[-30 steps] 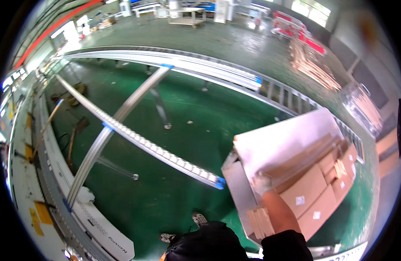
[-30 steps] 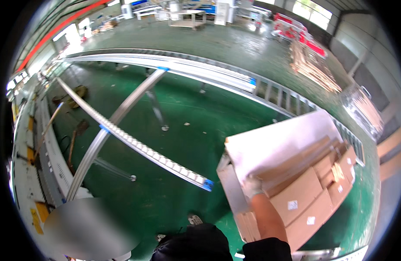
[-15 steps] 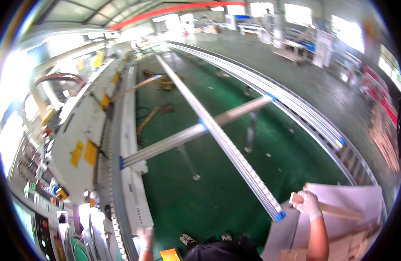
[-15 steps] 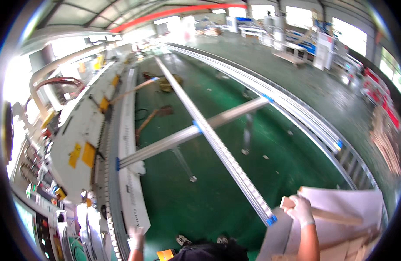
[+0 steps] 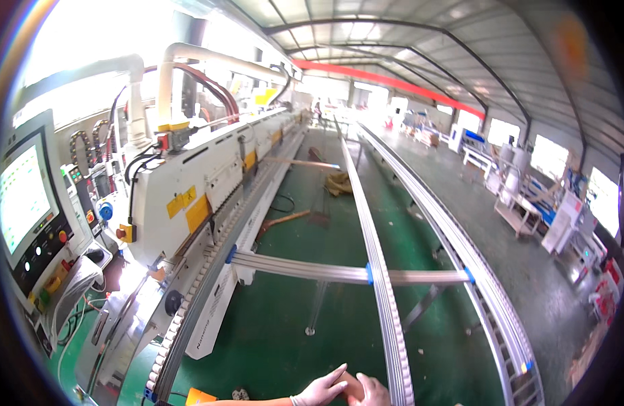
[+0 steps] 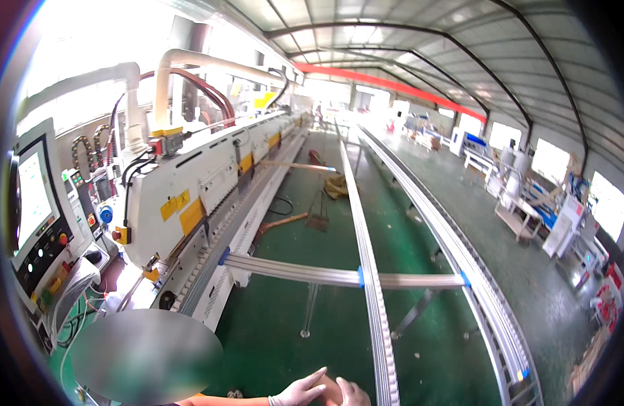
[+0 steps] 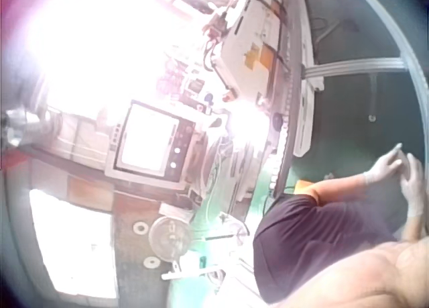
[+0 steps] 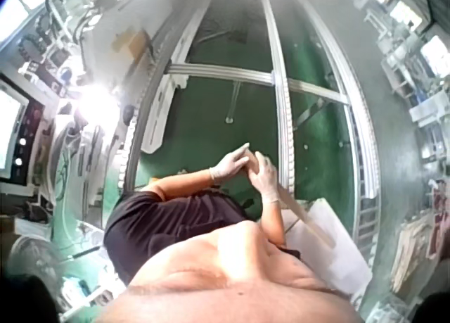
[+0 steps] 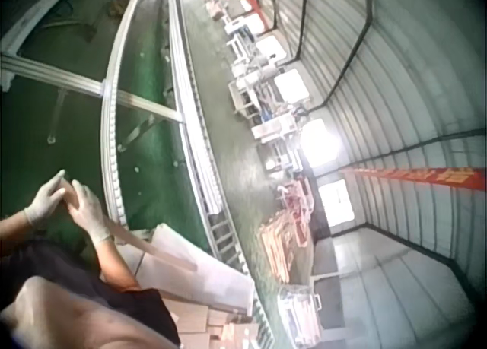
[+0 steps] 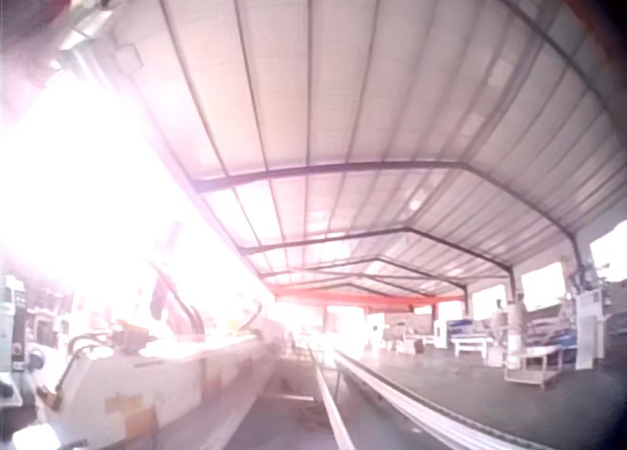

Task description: The person handles a black bird on a table, then repeatedly picks up wooden parts and places them into a machine. The parts move along a conveyor belt after insertion.

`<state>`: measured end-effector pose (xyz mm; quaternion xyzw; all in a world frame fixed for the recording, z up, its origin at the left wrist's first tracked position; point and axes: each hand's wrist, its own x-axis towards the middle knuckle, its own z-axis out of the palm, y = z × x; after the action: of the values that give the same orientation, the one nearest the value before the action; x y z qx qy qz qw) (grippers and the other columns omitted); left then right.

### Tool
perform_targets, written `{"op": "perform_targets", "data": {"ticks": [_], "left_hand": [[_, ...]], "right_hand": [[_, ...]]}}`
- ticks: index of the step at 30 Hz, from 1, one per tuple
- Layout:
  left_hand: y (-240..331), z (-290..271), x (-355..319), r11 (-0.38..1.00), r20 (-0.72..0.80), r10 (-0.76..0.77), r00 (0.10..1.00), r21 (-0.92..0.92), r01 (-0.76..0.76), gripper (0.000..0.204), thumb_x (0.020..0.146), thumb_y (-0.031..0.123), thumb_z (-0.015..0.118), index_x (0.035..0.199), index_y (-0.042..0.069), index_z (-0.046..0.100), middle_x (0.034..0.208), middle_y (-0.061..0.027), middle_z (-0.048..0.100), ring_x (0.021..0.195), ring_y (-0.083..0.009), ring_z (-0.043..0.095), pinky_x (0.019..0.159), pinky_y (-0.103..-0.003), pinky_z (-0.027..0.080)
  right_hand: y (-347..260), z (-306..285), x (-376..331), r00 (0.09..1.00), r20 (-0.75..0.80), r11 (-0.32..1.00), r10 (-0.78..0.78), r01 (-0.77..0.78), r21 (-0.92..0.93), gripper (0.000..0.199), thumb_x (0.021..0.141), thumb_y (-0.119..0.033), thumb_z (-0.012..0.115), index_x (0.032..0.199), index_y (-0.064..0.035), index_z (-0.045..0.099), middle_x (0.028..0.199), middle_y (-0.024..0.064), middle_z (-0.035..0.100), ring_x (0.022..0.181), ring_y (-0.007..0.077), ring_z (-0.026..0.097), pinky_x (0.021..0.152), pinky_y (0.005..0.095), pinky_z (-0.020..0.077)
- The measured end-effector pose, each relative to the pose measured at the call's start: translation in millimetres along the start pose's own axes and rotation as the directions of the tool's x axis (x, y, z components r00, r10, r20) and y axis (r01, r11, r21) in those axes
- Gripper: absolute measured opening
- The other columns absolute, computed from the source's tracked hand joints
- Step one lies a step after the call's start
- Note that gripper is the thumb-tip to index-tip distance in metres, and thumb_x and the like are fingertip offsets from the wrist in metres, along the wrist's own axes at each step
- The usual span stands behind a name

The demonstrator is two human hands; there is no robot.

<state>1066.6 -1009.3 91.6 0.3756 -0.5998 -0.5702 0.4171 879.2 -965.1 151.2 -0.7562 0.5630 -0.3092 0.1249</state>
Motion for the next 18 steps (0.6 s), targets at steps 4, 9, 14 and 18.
{"op": "perform_targets", "data": {"ticks": [4,9,14,18], "left_hand": [[-3.7,-40.1,19.6,0.978,-0.247,-0.081,0.966,-0.206,0.029,0.058,0.107,0.027,0.06,0.156,0.0,0.043,0.149,-0.0163,0.056,0.134,-0.0242,0.055,0.111,-0.037,0.045],[41.4,-129.6,31.1,0.891,-0.253,-0.283,0.925,-0.427,0.156,0.05,0.107,0.025,0.061,0.152,0.004,0.053,0.128,-0.006,0.066,0.107,-0.0112,0.063,0.093,-0.032,0.06],[27.3,-201.1,24.6,0.928,-0.506,-0.271,0.819,-0.362,0.084,0.046,0.107,0.028,0.061,0.146,0.003,0.06,0.134,-0.0045,0.066,0.116,-0.0112,0.06,0.102,-0.03,0.051],[-10.5,-308.5,-2.9,0.932,-0.742,-0.27,0.613,-0.361,-0.027,0.041,0.103,0.027,0.069,0.138,0.005,0.067,0.118,-0.0027,0.072,0.104,-0.0111,0.064,0.093,-0.03,0.055]], "right_hand": [[16.6,-9.7,-27.6,0.983,0.138,0.992,0.119,-0.111,-0.066,0.087,0.079,-0.033,0.086,0.153,-0.0116,0.045,0.121,0.0273,0.064,0.109,0.0485,0.063,0.092,0.0558,0.053],[66.3,16.1,-64.1,0.962,0.098,0.942,0.256,-0.225,-0.25,0.08,0.076,-0.04,0.089,0.143,-0.0128,0.056,0.112,0.0257,0.069,0.099,0.0471,0.067,0.083,0.0552,0.0558],[11.4,51.1,4.1,0.962,0.199,0.971,0.187,-0.151,-0.183,0.073,0.075,-0.041,0.089,0.136,-0.0132,0.061,0.112,0.0219,0.072,0.103,0.045,0.068,0.087,0.0541,0.0553],[-58.7,93.7,81.8,0.899,0.43,0.994,0.085,-0.046,-0.101,0.063,0.082,-0.043,0.083,0.135,-0.0145,0.062,0.113,0.0218,0.072,0.106,0.0447,0.068,0.089,0.0527,0.0544]]}}
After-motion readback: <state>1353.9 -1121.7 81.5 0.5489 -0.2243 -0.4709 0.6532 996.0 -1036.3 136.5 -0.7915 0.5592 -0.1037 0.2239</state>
